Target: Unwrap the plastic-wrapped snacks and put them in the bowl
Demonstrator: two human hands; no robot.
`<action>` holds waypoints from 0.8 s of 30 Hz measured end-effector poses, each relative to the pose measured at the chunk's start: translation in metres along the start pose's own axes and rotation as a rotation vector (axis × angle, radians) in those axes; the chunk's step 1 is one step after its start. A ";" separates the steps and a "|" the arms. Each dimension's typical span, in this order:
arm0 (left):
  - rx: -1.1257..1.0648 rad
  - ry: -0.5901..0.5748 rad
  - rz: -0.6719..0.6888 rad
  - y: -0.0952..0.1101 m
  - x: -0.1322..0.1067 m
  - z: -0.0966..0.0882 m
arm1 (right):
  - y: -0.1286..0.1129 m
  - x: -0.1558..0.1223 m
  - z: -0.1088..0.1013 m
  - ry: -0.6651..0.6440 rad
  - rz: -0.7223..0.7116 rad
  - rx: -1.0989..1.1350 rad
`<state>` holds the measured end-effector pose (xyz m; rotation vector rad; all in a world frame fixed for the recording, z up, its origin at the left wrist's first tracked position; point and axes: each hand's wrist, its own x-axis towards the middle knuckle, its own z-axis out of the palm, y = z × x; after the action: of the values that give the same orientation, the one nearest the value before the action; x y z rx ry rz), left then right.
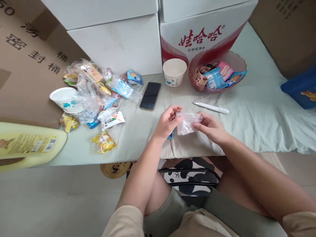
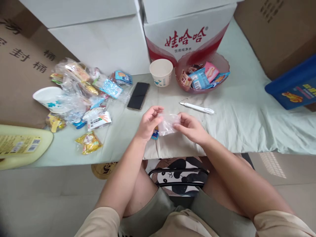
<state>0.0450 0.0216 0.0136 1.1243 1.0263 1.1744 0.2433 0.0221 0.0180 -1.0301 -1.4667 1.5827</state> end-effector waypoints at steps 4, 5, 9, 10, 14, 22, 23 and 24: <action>-0.047 0.115 -0.060 0.005 0.004 -0.009 | 0.001 0.005 0.014 0.111 -0.006 0.033; -0.030 0.142 -0.070 0.006 0.005 -0.012 | 0.001 0.007 0.017 0.120 -0.007 0.026; 0.155 0.164 -0.009 0.014 0.000 -0.025 | -0.005 0.022 0.026 0.159 -0.052 -0.090; 0.202 0.157 0.006 0.016 -0.003 -0.028 | -0.009 0.026 0.024 0.184 -0.065 -0.141; 0.289 0.162 -0.014 0.023 -0.011 -0.035 | -0.032 0.041 0.008 0.290 -0.120 -0.337; 0.320 0.131 -0.012 0.025 -0.005 -0.027 | -0.095 0.122 -0.001 0.540 -0.266 -0.985; 0.329 0.128 -0.015 0.025 -0.004 -0.026 | -0.099 0.141 -0.001 0.503 -0.298 -1.073; 0.339 0.129 -0.020 0.024 -0.003 -0.024 | -0.099 0.162 -0.001 0.450 -0.345 -1.140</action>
<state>0.0171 0.0223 0.0338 1.3088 1.3706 1.0929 0.1775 0.1777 0.1049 -1.4725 -2.0547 0.1276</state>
